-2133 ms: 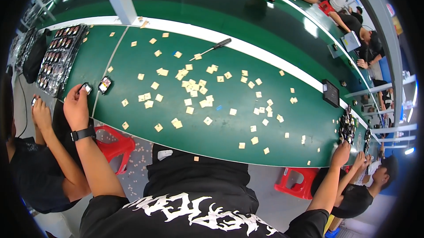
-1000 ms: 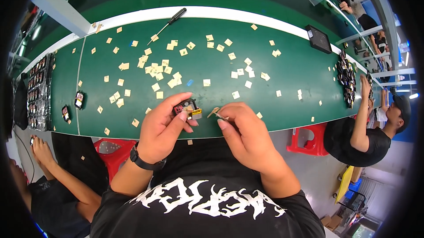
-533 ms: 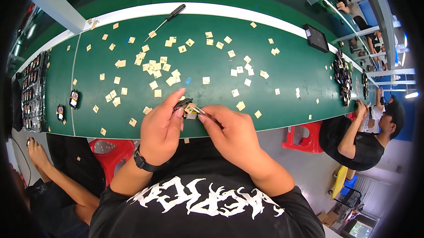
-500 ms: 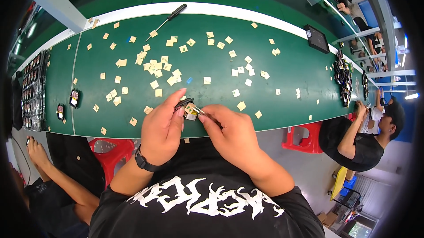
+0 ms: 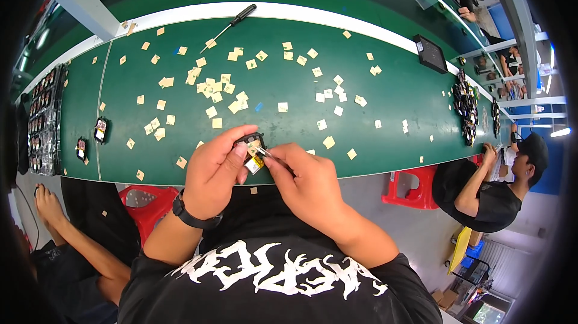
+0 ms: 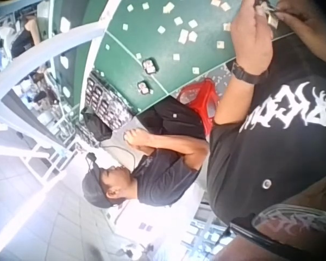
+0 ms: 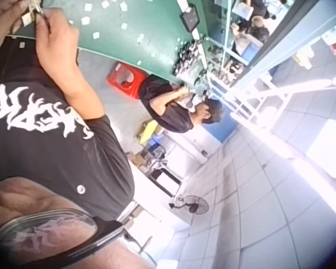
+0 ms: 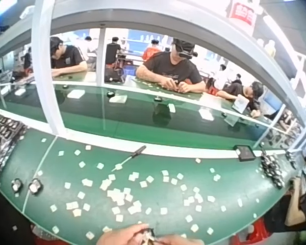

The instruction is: Assemble small electronic components by peeling and applying adhesive stickers to smartwatch casings.

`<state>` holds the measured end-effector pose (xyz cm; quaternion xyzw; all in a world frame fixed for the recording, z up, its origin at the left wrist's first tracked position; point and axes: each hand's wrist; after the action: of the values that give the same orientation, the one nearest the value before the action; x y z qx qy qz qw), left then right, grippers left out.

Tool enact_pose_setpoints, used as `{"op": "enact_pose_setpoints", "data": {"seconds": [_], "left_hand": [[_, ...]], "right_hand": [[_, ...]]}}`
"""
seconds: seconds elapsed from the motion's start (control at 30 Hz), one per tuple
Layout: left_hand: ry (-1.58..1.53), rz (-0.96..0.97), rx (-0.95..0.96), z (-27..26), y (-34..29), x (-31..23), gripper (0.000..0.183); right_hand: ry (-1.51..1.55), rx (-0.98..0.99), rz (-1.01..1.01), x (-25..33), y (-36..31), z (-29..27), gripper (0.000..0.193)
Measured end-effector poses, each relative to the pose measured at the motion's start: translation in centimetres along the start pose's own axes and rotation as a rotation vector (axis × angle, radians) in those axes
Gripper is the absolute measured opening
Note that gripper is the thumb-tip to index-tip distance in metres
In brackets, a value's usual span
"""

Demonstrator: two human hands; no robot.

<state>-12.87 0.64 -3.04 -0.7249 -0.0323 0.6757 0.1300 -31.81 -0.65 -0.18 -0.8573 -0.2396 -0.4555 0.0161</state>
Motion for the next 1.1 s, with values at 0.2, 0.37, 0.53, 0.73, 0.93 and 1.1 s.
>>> {"op": "enact_pose_setpoints", "data": {"seconds": [0.2,0.37,0.53,0.73,0.93,1.1], "left_hand": [[-0.453,-0.295,0.101,-0.4,-0.1,-0.6,0.032],[-0.413,-0.261,0.111,-0.5,0.2,0.3,0.032],[-0.431,-0.194,0.103,0.1,0.6,0.8,0.028],[-0.489,-0.243,0.094,0.2,0.8,0.2,0.023],[-0.505,-0.260,0.080,0.2,0.8,-0.4,0.024],[-0.455,-0.251,0.049,0.4,0.7,-0.2,0.024]], "right_hand": [[0.521,-0.153,0.151,-1.3,-0.7,0.7,0.014],[0.393,-0.060,0.053,-1.1,-0.4,0.3,0.031],[0.016,-0.066,-0.279,-1.3,0.9,0.6,0.024],[-0.093,-0.004,-0.200,-0.2,1.5,0.2,0.020],[-0.098,-0.117,-0.291,-0.9,0.9,0.5,0.020],[0.447,-0.072,0.197,-0.3,0.9,-0.2,0.010]]}}
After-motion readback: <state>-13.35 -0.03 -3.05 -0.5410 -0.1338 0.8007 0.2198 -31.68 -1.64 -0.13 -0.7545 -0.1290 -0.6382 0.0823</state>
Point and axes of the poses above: each hand's wrist, its own y-axis towards the middle knuckle, its own z-axis out of the palm, x = y × z, and after that the axes turned 14 degrees about -z, right-handed
